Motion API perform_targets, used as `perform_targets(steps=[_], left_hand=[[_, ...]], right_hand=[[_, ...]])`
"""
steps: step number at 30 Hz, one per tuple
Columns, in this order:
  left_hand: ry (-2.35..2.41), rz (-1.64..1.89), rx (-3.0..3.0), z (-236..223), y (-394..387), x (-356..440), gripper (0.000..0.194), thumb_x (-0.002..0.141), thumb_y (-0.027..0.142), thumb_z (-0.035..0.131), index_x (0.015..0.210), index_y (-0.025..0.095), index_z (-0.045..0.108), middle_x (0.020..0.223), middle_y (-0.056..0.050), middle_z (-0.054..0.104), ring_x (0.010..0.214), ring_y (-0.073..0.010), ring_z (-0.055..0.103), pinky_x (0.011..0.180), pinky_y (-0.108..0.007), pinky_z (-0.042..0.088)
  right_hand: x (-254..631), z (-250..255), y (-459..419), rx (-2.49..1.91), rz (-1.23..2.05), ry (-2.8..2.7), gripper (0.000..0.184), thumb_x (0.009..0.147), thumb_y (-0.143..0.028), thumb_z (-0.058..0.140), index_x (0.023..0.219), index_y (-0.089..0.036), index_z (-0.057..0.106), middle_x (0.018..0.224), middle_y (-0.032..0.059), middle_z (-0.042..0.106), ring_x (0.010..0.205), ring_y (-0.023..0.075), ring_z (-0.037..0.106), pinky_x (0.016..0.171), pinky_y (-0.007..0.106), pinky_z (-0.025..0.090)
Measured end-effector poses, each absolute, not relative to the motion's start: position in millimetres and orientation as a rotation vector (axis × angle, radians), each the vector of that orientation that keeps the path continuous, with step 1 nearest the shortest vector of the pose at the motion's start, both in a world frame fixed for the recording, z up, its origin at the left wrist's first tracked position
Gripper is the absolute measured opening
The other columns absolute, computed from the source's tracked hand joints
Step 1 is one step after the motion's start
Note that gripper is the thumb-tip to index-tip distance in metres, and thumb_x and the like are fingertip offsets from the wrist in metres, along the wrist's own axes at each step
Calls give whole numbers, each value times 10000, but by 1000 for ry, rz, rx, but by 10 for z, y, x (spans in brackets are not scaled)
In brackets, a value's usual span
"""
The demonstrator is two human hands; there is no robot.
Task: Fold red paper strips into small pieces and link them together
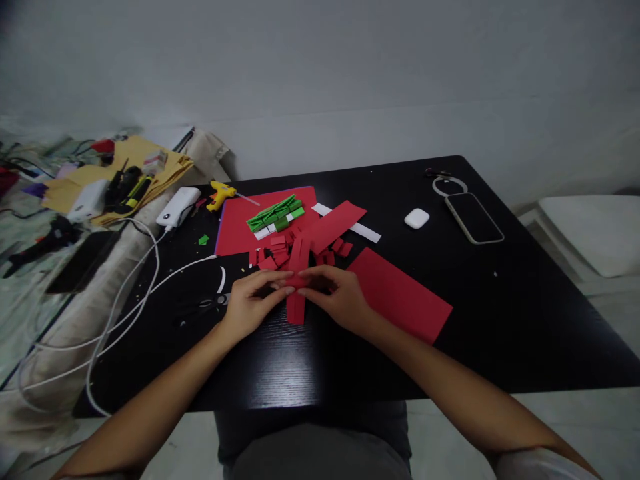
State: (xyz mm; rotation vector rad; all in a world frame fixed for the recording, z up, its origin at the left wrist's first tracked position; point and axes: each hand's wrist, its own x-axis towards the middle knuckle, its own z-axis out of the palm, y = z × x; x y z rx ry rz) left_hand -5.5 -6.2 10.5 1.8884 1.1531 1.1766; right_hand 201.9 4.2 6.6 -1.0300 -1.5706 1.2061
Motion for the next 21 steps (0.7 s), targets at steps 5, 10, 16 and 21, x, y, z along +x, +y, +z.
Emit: perform_targets(steps=[5, 10, 16, 21], left_hand=[[1090, 1205, 2043, 151, -74, -73, 261, 840, 180, 740, 1100, 201, 732, 881, -42, 724, 765, -122, 669, 722, -242, 555], [1094, 1203, 2074, 156, -77, -67, 222, 844, 175, 734, 1065, 194, 735, 881, -46, 726, 776, -128, 671, 718, -245, 552], [1109, 1211, 2044, 146, -64, -57, 238, 839, 189, 741, 1077, 199, 734, 883, -41, 729, 755, -124, 667, 716, -249, 557], [1128, 1192, 2056, 140, -61, -64, 195, 858, 217, 723, 1052, 198, 742, 879, -44, 734, 761, -132, 672, 714, -254, 554]], right_hand=[[2024, 105, 40, -1008, 1042, -1648, 209, 786, -238, 799, 990, -231, 753, 927, 27, 777, 827, 173, 728, 758, 287, 587], [2027, 85, 48, -994, 935, -1707, 183, 795, -217, 789, 975, -241, 763, 943, 28, 776, 837, 176, 730, 773, 292, 584], [2012, 63, 26, -1044, 908, -1676, 193, 785, -241, 800, 968, -231, 742, 874, 11, 779, 767, 163, 730, 721, 274, 593], [2000, 69, 19, -1091, 946, -1646, 195, 772, -270, 810, 948, -227, 737, 843, 9, 774, 732, 166, 720, 686, 278, 588]])
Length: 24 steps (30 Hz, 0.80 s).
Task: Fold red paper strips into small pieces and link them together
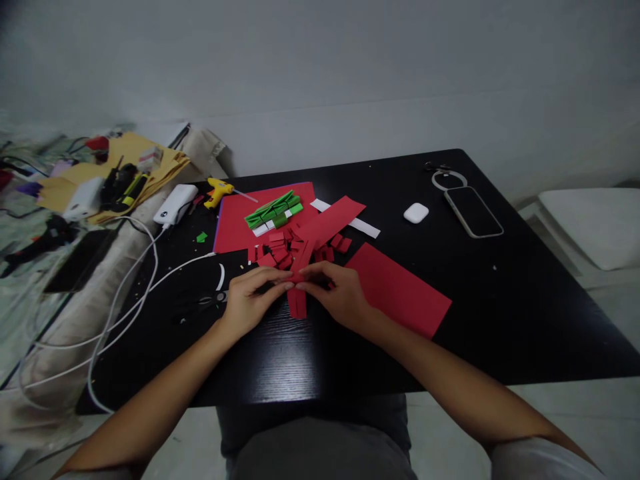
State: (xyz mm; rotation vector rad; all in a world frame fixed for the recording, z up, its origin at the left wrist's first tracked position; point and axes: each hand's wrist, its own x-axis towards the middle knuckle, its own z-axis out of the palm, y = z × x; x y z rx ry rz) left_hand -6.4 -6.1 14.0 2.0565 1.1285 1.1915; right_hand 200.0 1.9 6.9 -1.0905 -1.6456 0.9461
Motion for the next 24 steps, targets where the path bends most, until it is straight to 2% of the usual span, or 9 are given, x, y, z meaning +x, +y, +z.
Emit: perform_targets(steps=[4, 6, 9, 11, 13, 14, 16, 20, 24], left_hand=[[1153, 1166, 2061, 156, -74, -65, 164, 874, 245, 706, 1027, 200, 743, 864, -46, 727, 763, -143, 666, 712, -268, 549], [1170, 1166, 2045, 165, -79, -57, 162, 873, 259, 707, 1020, 201, 745, 861, -49, 726, 763, -147, 661, 709, -273, 549], [1209, 1202, 1909, 175, -78, -35, 153, 842, 284, 742, 968, 199, 756, 850, -46, 733, 738, -145, 660, 697, -273, 554], [1229, 1220, 1714, 181, -68, -27, 157, 806, 294, 775, 925, 193, 759, 813, -34, 737, 689, -133, 658, 672, -261, 557], [1217, 1206, 1498, 185, -52, -31, 183, 774, 299, 801, 908, 182, 757, 759, -20, 735, 624, -120, 653, 625, -246, 556], [1202, 1189, 1405, 186, -42, -39, 198, 763, 301, 808, 907, 175, 755, 730, -14, 730, 595, -116, 651, 602, -240, 553], [1169, 1161, 1261, 183, -20, -59, 223, 754, 303, 814, 911, 159, 748, 678, -7, 716, 559, -116, 654, 577, -236, 554], [1117, 1170, 1077, 169, 19, -88, 259, 746, 309, 819, 917, 138, 726, 661, -12, 710, 579, -131, 680, 592, -248, 584], [1108, 1141, 1063, 162, 36, -87, 276, 769, 348, 796, 913, 139, 689, 660, -5, 688, 572, -126, 663, 567, -242, 566]], right_hand=[[2006, 82, 27, -1093, 923, -1691, 139, 816, -311, 775, 939, -253, 747, 871, 21, 758, 789, 187, 709, 754, 321, 589], [2013, 81, 34, -1075, 890, -1722, 176, 828, -350, 764, 981, -266, 744, 941, 40, 733, 852, 204, 697, 803, 355, 587], [2028, 70, 54, -1071, 806, -1792, 476, 744, -417, 830, 1177, -285, 684, 1193, 91, 634, 1091, 269, 637, 958, 446, 546], [2040, 58, 70, -1051, 769, -1873, 716, 671, -445, 877, 1312, -296, 594, 1380, 118, 518, 1288, 320, 517, 1082, 515, 454], [2049, 46, 82, -1006, 771, -1944, 818, 656, -446, 887, 1375, -294, 528, 1475, 127, 444, 1393, 339, 412, 1146, 548, 373], [2053, 42, 85, -990, 783, -1956, 809, 673, -432, 879, 1381, -287, 516, 1482, 128, 448, 1405, 336, 401, 1155, 548, 360], [2056, 41, 84, -987, 832, -1932, 736, 722, -388, 853, 1368, -273, 520, 1425, 124, 529, 1360, 316, 470, 1131, 523, 397], [2055, 55, 78, -1047, 976, -1821, 517, 799, -335, 792, 1272, -257, 600, 1232, 78, 693, 1133, 257, 658, 974, 422, 535], [2049, 10, 92, -1107, 1009, -1744, 349, 834, -328, 750, 1168, -256, 681, 1093, 44, 757, 962, 223, 723, 853, 364, 584]])
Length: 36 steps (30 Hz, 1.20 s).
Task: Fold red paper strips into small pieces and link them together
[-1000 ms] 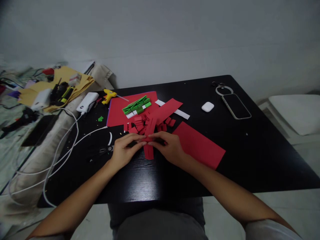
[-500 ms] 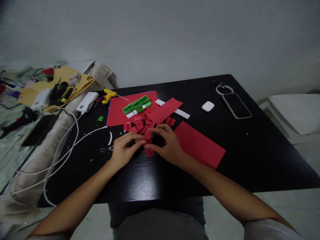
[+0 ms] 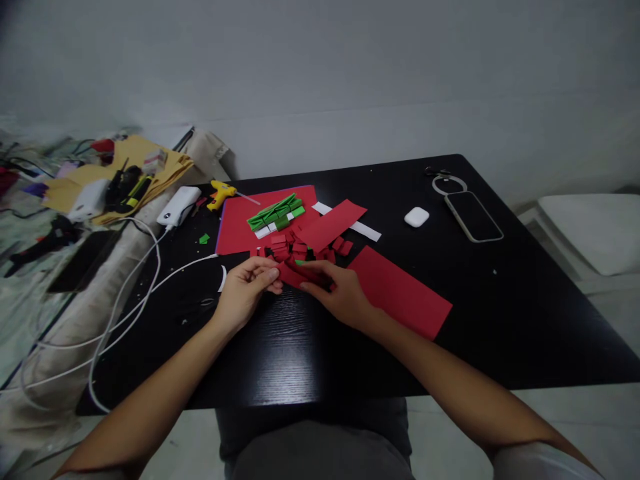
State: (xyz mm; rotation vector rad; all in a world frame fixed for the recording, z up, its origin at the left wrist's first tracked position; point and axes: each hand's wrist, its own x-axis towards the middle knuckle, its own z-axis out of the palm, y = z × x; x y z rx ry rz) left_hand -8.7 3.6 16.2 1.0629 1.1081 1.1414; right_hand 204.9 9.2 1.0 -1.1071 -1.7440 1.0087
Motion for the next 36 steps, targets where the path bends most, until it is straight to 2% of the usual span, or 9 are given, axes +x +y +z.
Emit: perform_targets(steps=[3, 8, 12, 16, 21, 26, 36], left_hand=[[1187, 1109, 1277, 146, 34, -83, 283, 787, 368, 778, 944, 154, 679, 659, 17, 645, 547, -100, 596, 544, -221, 503], [1207, 1079, 1577, 87, 17, -74, 315, 812, 347, 758, 1082, 201, 688, 999, -62, 696, 868, -173, 649, 739, -280, 524], [1197, 1039, 1502, 78, 6, -74, 206, 825, 360, 739, 932, 191, 690, 814, -26, 676, 673, -141, 624, 597, -252, 512], [1207, 1076, 1354, 120, 17, -82, 235, 818, 382, 740, 862, 170, 648, 744, 10, 636, 531, -89, 582, 499, -209, 496], [1172, 1126, 1261, 142, 45, -82, 265, 795, 380, 760, 838, 160, 618, 740, 21, 626, 530, -81, 608, 497, -197, 532], [1162, 1144, 1346, 129, 41, -77, 246, 782, 350, 772, 924, 163, 700, 873, -21, 681, 605, -102, 638, 534, -226, 574], [1259, 1124, 1437, 100, 30, -109, 212, 790, 318, 773, 947, 177, 750, 903, -43, 728, 559, -107, 642, 547, -244, 570]], right_hand=[[2047, -48, 107, -1123, 1051, -1724, 283, 838, -338, 739, 1106, -249, 714, 999, 35, 779, 854, 211, 738, 784, 346, 595], [2040, -42, 93, -1075, 1120, -1838, 191, 888, -317, 673, 1054, -250, 740, 951, 12, 786, 799, 185, 730, 745, 309, 578], [2025, 3, 68, -1078, 1131, -1844, 195, 925, -337, 619, 1045, -249, 745, 924, 13, 785, 770, 171, 721, 705, 287, 568], [2023, 13, 83, -1146, 1274, -1640, 273, 832, -367, 731, 1062, -221, 720, 892, 40, 779, 740, 186, 727, 697, 315, 589], [2035, 24, 122, -1094, 1423, -1410, 301, 780, -384, 774, 992, -179, 717, 825, 42, 760, 696, 175, 724, 706, 326, 607], [2028, 17, 123, -1119, 1386, -1353, 324, 728, -388, 816, 965, -183, 732, 852, 48, 768, 692, 175, 727, 727, 338, 616], [2027, 35, 131, -1098, 1406, -1317, 295, 745, -384, 802, 972, -200, 759, 901, 57, 777, 736, 189, 741, 753, 360, 627]])
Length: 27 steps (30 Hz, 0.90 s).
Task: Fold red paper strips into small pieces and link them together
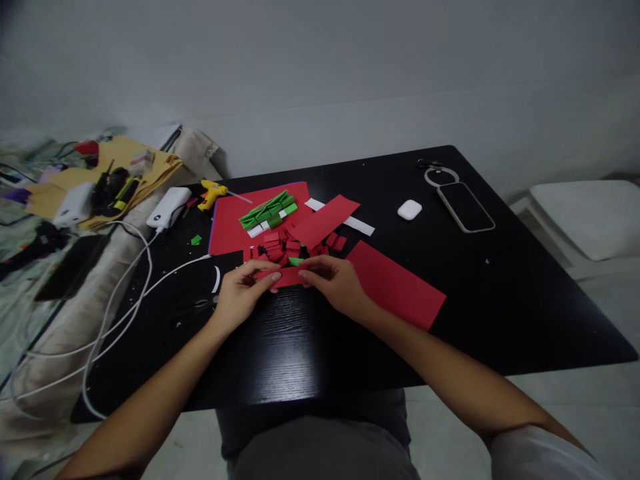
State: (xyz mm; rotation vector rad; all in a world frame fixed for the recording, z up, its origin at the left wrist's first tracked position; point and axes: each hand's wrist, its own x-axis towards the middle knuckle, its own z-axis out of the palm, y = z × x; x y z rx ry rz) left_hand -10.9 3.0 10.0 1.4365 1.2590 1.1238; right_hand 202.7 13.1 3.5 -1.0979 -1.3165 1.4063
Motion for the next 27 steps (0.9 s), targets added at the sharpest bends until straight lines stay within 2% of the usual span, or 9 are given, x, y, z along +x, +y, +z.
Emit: perform_targets(steps=[16, 27], left_hand=[[1262, 1139, 1417, 127, 18, -80, 231, 783, 340, 771, 938, 171, 746, 897, -38, 741, 595, -124, 669, 567, -252, 571], [1328, 1082, 1512, 93, 18, -115, 212, 825, 343, 737, 964, 183, 749, 867, -45, 746, 591, -129, 644, 548, -241, 464]], right_hand=[[2023, 76, 129, -1163, 1403, -1257, 296, 727, -410, 812, 930, -194, 790, 866, 51, 790, 703, 194, 743, 721, 343, 631], [2031, 66, 136, -1169, 1401, -1246, 257, 729, -387, 807, 910, -205, 792, 857, 49, 790, 704, 193, 742, 710, 336, 621]])
